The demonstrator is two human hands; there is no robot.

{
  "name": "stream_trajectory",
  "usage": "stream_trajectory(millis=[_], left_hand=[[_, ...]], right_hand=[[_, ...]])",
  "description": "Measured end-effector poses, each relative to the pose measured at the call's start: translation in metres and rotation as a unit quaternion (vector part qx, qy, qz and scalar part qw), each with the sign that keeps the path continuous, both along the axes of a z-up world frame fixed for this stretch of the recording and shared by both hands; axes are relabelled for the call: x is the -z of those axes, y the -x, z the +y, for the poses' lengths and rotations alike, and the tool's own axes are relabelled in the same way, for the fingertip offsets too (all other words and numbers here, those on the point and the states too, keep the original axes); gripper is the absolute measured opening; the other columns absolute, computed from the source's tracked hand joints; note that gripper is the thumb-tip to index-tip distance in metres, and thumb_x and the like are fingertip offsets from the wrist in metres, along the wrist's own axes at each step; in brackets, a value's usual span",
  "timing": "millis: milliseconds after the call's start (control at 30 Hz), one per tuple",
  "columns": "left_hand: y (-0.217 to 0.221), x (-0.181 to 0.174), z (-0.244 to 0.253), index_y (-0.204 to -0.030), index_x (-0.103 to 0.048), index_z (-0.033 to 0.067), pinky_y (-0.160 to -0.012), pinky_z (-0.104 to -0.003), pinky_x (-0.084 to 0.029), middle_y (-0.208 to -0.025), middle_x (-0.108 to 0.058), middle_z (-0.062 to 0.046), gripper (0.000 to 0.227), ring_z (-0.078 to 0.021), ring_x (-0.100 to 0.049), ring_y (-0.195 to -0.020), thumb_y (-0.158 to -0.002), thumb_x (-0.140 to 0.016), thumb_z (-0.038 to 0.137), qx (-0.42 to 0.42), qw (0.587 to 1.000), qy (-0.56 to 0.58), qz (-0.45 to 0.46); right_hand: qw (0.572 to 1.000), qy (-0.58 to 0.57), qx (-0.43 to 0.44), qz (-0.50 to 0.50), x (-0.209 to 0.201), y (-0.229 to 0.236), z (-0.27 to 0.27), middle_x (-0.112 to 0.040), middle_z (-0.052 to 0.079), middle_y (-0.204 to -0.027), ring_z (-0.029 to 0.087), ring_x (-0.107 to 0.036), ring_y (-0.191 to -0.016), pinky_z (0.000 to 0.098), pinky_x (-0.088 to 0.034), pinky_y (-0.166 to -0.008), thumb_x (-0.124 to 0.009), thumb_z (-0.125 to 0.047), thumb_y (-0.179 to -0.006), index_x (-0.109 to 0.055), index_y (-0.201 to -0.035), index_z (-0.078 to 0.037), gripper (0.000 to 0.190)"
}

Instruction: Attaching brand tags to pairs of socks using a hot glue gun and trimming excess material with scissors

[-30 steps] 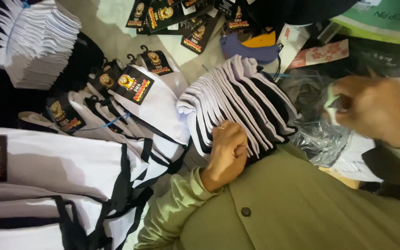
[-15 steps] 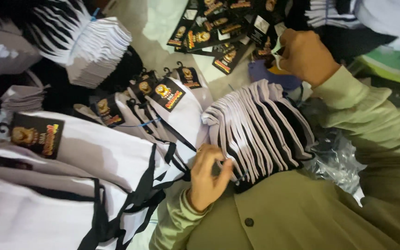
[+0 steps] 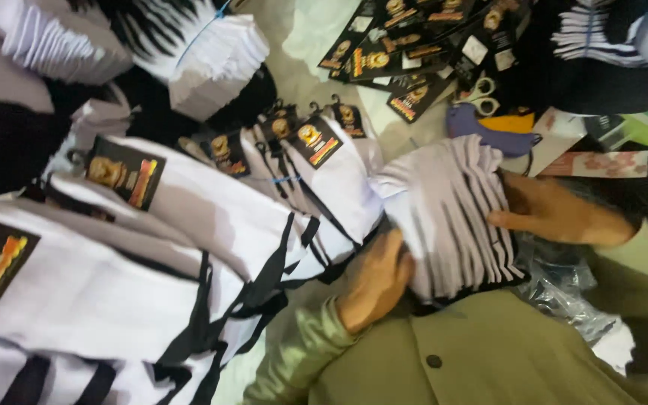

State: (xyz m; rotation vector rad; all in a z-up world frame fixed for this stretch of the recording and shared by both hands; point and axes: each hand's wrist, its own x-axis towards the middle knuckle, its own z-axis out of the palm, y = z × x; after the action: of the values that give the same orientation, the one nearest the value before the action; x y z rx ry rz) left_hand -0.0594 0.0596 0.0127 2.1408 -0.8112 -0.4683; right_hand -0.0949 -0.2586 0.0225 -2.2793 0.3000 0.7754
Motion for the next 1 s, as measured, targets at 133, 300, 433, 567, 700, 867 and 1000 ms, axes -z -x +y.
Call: stream_trajectory(millis=[133,300,433,567,700,867,1000], left_hand=[[0.006,-0.019,-0.011,-0.137,-0.049,0.0068,-0.089,-0.054,-0.048,-0.115,-0.047,-0.024,0.043,-0.0465,-0.057,-0.098,-0.101,-0.059,0.027,0.032,0.994,0.103,-0.032],[0.021,-0.074,0.002,-0.136,-0.057,0.0162,-0.077,-0.055,-0.055,-0.122,-0.048,-0.024,0.043,-0.0474,-0.063,-0.090,-0.100,-0.061,0.039,-0.041,0.985,0.079,-0.145],[0.021,-0.063,0.007,-0.127,-0.060,0.0147,-0.067,-0.060,-0.057,-0.110,-0.053,-0.021,0.028,-0.0545,-0.066,-0.084,-0.105,-0.051,0.030,-0.074,0.983,0.042,-0.160],[0.014,-0.065,0.008,-0.129,-0.050,0.0145,-0.066,-0.061,-0.057,-0.120,-0.056,-0.023,0.033,-0.0559,-0.067,-0.086,-0.103,-0.057,0.034,-0.137,0.983,0.074,-0.097],[-0.006,-0.059,0.006,-0.123,-0.048,0.0086,-0.071,-0.057,-0.055,-0.096,-0.068,-0.028,0.044,-0.0550,-0.069,-0.084,-0.097,-0.066,0.039,-0.203,0.976,0.084,0.011],[-0.028,-0.057,-0.012,-0.105,-0.059,0.0095,-0.067,-0.044,-0.058,-0.089,-0.062,-0.012,0.031,-0.0389,-0.070,-0.081,-0.087,-0.081,0.022,-0.169,0.971,0.135,-0.105],[-0.038,-0.062,-0.027,-0.107,-0.059,0.0079,-0.080,-0.049,-0.055,-0.097,-0.056,-0.010,0.034,-0.0400,-0.066,-0.092,-0.085,-0.079,0.022,-0.161,0.974,0.136,-0.085]], right_hand=[[0.955,-0.209,0.155,-0.142,0.034,0.032,0.009,-0.059,0.013,-0.147,0.021,-0.056,-0.129,0.0391,-0.045,-0.110,-0.062,-0.028,-0.086,-0.047,-0.148,-0.001,0.070],[0.802,-0.500,0.314,-0.090,0.085,0.026,0.042,-0.065,0.023,-0.135,0.037,-0.064,-0.117,0.0518,-0.051,-0.100,-0.058,-0.012,-0.079,-0.054,-0.141,0.004,0.064],[0.940,-0.288,0.101,-0.155,0.080,-0.006,0.078,-0.066,0.036,-0.121,0.051,-0.062,-0.112,0.0583,-0.049,-0.097,-0.038,-0.050,-0.100,-0.068,-0.123,0.010,0.071],[0.958,-0.132,-0.008,-0.255,0.033,-0.021,0.076,-0.066,0.022,-0.112,0.046,-0.065,-0.104,0.0506,-0.054,-0.089,-0.050,-0.042,-0.099,-0.074,-0.108,0.000,0.049],[0.907,0.206,-0.064,-0.362,0.049,-0.029,0.017,-0.068,0.014,-0.114,0.038,-0.070,-0.107,0.0451,-0.057,-0.087,-0.072,-0.040,-0.083,-0.077,-0.106,-0.011,0.038],[0.827,0.465,-0.081,-0.307,0.083,-0.056,-0.046,-0.066,0.001,-0.122,0.023,-0.065,-0.118,0.0398,-0.056,-0.094,-0.079,-0.052,-0.067,-0.069,-0.124,-0.025,0.064],[0.852,0.409,-0.145,-0.291,0.019,-0.070,-0.016,-0.065,0.002,-0.124,0.023,-0.063,-0.121,0.0419,-0.054,-0.100,-0.083,-0.043,-0.064,-0.062,-0.133,-0.022,0.075]])
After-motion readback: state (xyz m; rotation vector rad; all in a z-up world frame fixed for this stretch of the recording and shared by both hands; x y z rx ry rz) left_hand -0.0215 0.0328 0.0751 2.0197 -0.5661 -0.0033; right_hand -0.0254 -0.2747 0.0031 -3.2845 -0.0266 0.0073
